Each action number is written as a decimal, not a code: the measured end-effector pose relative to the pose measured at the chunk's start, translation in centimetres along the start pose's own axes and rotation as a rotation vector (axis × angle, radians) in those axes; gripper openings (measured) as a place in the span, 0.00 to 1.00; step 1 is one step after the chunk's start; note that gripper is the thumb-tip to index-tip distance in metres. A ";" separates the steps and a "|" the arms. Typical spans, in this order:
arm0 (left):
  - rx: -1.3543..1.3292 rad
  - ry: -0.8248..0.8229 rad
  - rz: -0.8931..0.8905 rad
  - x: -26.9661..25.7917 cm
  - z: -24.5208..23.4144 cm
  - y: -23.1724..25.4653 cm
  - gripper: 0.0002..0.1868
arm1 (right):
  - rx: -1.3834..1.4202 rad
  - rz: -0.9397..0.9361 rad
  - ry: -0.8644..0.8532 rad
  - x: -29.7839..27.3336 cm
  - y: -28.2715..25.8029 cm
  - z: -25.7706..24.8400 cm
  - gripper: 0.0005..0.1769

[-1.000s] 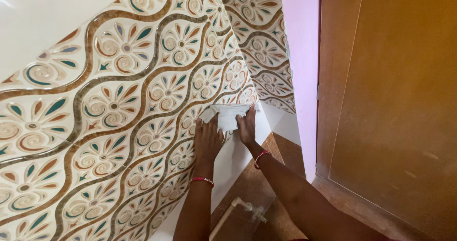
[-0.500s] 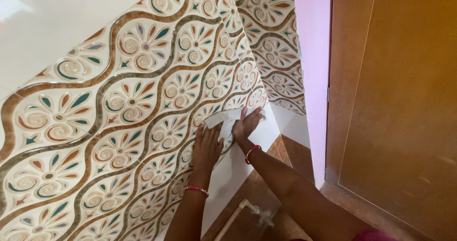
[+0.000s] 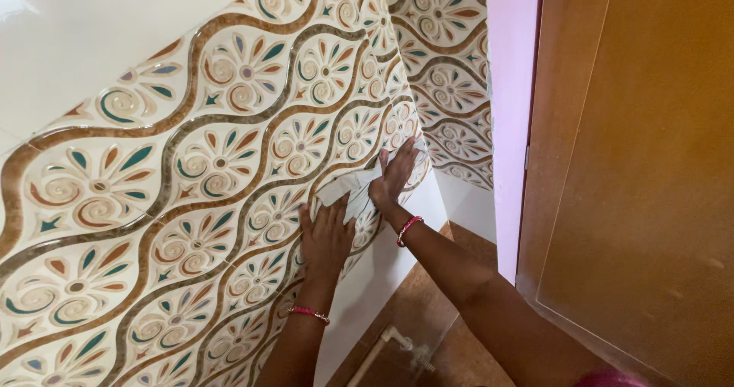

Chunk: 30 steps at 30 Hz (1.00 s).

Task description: The person wipes a patterned wall tile in a bathroom using a white cloth, moving the cloth in circular and side-to-side motions across various sections of the wall.

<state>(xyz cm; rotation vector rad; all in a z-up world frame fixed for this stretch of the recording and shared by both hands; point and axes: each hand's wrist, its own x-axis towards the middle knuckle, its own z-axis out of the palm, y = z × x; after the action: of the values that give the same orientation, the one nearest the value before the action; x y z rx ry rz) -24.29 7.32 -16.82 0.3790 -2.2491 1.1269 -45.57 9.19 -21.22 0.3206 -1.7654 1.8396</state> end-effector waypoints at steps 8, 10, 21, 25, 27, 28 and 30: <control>-0.207 0.080 -0.153 2.1 -1.8 -3.1 0.32 | 0.025 -0.194 -0.088 5.2 -6.3 0.6 0.44; -0.180 0.137 -0.176 3.1 -2.3 -4.2 0.33 | 0.027 -0.266 -0.098 6.6 -7.6 0.8 0.44; -0.033 0.260 -0.194 9.6 -6.5 -12.2 0.44 | 0.067 -0.511 -0.063 15.0 -19.2 2.1 0.43; -0.033 0.272 -0.231 10.3 -7.8 -14.5 0.46 | 0.090 -0.641 -0.029 16.5 -22.6 2.9 0.45; -0.023 0.283 -0.248 9.9 -8.3 -15.2 0.46 | 0.069 -0.701 -0.042 16.5 -23.3 2.8 0.44; -0.011 0.299 -0.259 9.5 -8.6 -15.5 0.46 | 0.057 -0.731 -0.049 16.3 -23.6 2.7 0.43; -0.019 0.331 -0.278 8.9 -8.9 -16.0 0.45 | 0.070 -0.754 -0.073 15.3 -24.2 2.5 0.44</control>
<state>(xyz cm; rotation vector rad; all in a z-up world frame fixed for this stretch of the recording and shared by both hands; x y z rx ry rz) -20.12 4.92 2.99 0.4452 -1.8522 0.9447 -45.35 9.64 7.48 0.9429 -1.3488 1.3429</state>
